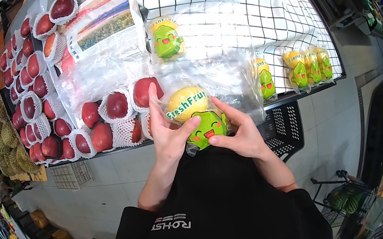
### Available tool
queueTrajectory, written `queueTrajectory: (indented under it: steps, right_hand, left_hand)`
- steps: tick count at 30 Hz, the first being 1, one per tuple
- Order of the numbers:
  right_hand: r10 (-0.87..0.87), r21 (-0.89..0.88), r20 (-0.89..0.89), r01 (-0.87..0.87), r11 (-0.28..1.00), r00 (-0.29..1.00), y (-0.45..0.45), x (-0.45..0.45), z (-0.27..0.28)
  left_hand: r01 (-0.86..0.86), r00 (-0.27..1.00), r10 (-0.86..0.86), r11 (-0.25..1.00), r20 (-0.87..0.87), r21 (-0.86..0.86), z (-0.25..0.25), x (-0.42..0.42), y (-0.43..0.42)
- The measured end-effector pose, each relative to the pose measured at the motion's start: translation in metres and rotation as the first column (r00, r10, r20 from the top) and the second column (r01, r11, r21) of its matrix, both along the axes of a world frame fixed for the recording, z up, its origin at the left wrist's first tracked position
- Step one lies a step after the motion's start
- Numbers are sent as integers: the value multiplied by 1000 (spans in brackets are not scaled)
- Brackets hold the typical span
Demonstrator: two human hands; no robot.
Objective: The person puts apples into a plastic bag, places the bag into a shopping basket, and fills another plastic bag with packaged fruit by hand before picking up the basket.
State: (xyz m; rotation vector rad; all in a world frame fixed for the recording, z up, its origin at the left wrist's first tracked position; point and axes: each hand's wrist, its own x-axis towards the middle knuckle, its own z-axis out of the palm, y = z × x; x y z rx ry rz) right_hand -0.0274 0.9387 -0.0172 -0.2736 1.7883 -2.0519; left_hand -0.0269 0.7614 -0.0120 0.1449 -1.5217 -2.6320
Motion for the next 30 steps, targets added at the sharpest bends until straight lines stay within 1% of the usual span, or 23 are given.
queueTrajectory:
  steps: [1,2,4,5,7,9,10,12,13,20,22,26,30]
  right_hand:
    - [14,14,39,-15,1000,999,0,0,1]
    - [17,16,36,-17,1000,999,0,1,-1]
    - [36,-54,135,-29,998,990,-1,2,-8]
    - [39,-51,132,-32,998,991,-1,2,-6]
    - [62,-114,205,-39,993,977,-2,2,-1]
    - [56,-102,196,-37,994,979,-2,6,-3]
    - [47,-93,190,-30,995,981,-2,7,-3]
    - [45,-92,169,-29,995,985,-4,8,-2]
    - [39,-93,147,-25,995,988,-4,8,-1]
    - [81,-97,167,-66,993,983,-5,8,-1]
    - [102,-161,177,-73,984,979,-6,8,-2]
    - [103,-130,162,-82,988,982,-11,8,-2]
    - [127,-127,224,-100,987,966,-11,6,-1]
  left_hand:
    - [-2,1000,2,1000,-3,1,0,0,0]
    - [18,1000,-18,1000,-11,15,1,1,-1]
    - [35,999,-35,999,-23,31,1,1,-1]
    - [52,998,-52,998,-19,35,0,1,0]
    - [64,998,-64,997,-19,42,-1,2,1]
    - [78,993,-81,996,84,39,-3,4,2]
    - [75,994,-78,996,82,41,-3,4,1]
    - [131,980,-134,991,145,31,-4,6,0]
    - [129,980,-132,991,146,34,-4,7,-1]
    - [77,982,-86,995,166,64,-7,13,-3]
    - [56,983,-70,995,172,81,-6,13,-4]
    - [38,985,-50,997,164,72,-6,12,-6]
    - [35,988,-42,998,150,49,-5,11,-7]
